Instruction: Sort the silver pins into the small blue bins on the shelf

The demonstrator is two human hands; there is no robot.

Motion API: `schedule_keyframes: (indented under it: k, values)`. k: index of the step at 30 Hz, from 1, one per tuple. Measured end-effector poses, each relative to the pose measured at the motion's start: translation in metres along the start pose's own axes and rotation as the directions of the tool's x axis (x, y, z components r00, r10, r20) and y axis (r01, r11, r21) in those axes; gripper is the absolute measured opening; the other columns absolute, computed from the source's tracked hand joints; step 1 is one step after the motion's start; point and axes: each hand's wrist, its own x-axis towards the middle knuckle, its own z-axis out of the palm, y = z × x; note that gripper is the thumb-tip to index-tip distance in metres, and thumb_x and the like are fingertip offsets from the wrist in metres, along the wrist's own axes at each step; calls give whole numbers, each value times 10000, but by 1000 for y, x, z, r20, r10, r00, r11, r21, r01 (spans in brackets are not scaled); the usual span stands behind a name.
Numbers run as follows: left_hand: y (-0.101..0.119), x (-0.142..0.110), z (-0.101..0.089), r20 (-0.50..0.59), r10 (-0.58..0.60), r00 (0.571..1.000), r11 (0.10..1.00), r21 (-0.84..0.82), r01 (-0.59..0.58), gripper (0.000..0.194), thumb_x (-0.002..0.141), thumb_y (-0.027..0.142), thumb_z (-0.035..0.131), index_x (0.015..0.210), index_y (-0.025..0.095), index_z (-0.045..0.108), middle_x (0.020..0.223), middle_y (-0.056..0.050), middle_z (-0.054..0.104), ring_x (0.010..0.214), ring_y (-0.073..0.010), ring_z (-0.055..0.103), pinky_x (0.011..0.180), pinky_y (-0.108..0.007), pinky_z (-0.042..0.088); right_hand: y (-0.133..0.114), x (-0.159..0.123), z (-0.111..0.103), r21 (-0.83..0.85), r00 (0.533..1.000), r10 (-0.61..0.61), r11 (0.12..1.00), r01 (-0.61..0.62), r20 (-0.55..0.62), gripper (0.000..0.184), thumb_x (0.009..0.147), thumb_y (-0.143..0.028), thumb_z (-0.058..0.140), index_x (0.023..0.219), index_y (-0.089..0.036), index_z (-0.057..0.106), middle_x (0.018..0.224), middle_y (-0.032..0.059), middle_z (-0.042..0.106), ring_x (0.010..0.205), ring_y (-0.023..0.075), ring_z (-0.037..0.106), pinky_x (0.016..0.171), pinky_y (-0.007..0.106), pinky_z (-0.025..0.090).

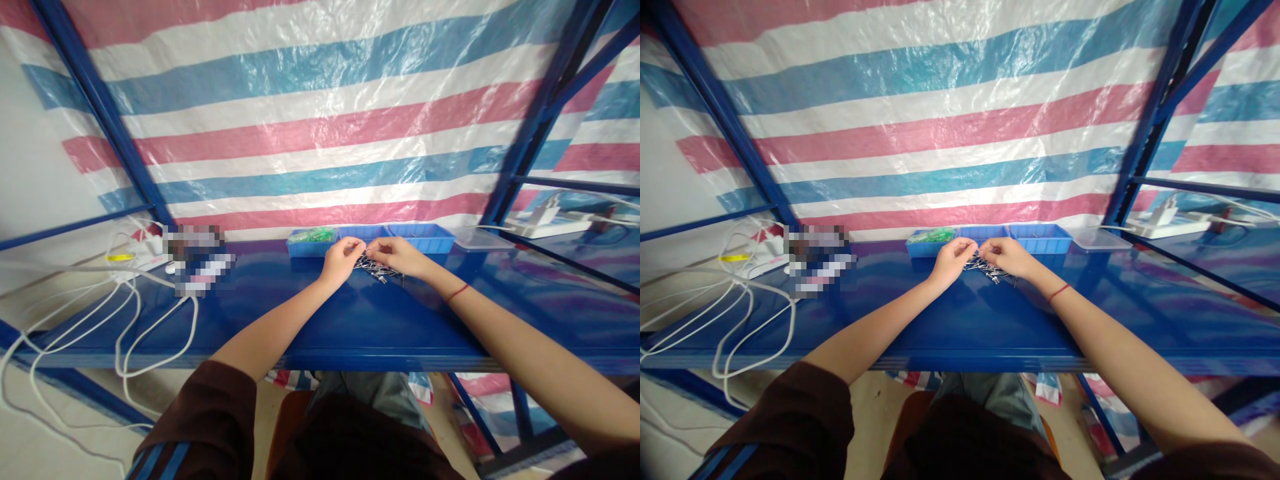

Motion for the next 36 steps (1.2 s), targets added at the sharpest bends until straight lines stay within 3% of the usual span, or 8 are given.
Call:
schedule_keyframes:
  k: [6, 14, 19, 24, 26, 28, 30, 36]
  values:
    - [2, -1, -1, 5, 9, 1000, 1000, 17, -9, 152, 813, 279, 550, 869, 163, 631, 896, -30, 691, 787, -127, 624, 749, -230, 476, -6, -1, 2, 138, 988, 151, 978, -154, 33, 230, 703, -399, 644, 711, -170, 636, 616, 20, 602, 533, 102, 530, 481, 214, 445]
    - [5, -2, 0, 12, 18, 1000, 1000, 13, -18, 159, 800, 272, 572, 885, 153, 637, 900, -38, 689, 789, -126, 631, 766, -240, 483, -9, -1, -5, 335, 970, 231, 923, -192, -81, 218, 634, -320, 711, 773, -170, 636, 611, -3, 578, 563, 98, 535, 514, 215, 461]
    - [-1, -2, 2, 71, 9, 997, 1000, 25, -11, 165, 805, 265, 570, 907, 155, 640, 907, -49, 697, 842, -142, 643, 806, -260, 488, -11, -1, -3, 335, 974, 188, 932, -138, -124, 250, 637, -352, 694, 794, -175, 612, 594, -15, 568, 545, 105, 530, 516, 237, 458]
    - [-3, -5, 0, 219, 9, 976, 956, 283, -72, 202, 836, 269, 525, 965, 169, 646, 994, -60, 687, 937, -164, 621, 898, -299, 456, -10, 1, -9, 83, 976, 18, 997, 0, -219, 199, 683, -336, 612, 793, -171, 601, 653, 17, 606, 544, 129, 542, 550, 282, 466]
    - [-1, -7, -4, 245, 36, 969, 872, 466, -151, 239, 839, 297, 517, 1010, 187, 644, 1027, -61, 670, 1001, -192, 583, 947, -336, 421, -4, 1, -22, -156, 916, -77, 988, 16, -392, 169, 711, -308, 568, 797, -170, 612, 721, 50, 635, 623, 162, 583, 627, 308, 475]
    - [0, -8, -7, 276, 31, 961, 769, 607, -199, 277, 844, 350, 501, 1037, 213, 644, 1072, -65, 643, 1062, -227, 533, 962, -376, 400, 8, 0, -39, -391, 804, -161, 916, -94, -572, 186, 740, -275, 526, 850, -171, 634, 779, 76, 658, 731, 202, 615, 723, 336, 465]
    - [1, -10, -10, 314, -14, 949, 700, 681, -215, 312, 847, 406, 479, 1050, 236, 645, 1127, -68, 612, 1107, -259, 487, 949, -406, 399, 23, -2, -56, -488, 742, -172, 842, -231, -648, 243, 760, -263, 501, 935, -171, 643, 833, 93, 674, 789, 226, 628, 752, 342, 454]
    - [0, -11, -12, 376, -92, 922, 653, 722, -229, 274, 859, 381, 464, 1015, 262, 655, 1081, -60, 622, 1063, -260, 502, 913, -421, 403, 56, -4, -73, -604, 800, -8, 660, -447, -600, 450, 748, -319, 527, 1163, -148, 563, 912, 123, 688, 836, 291, 621, 724, 374, 437]
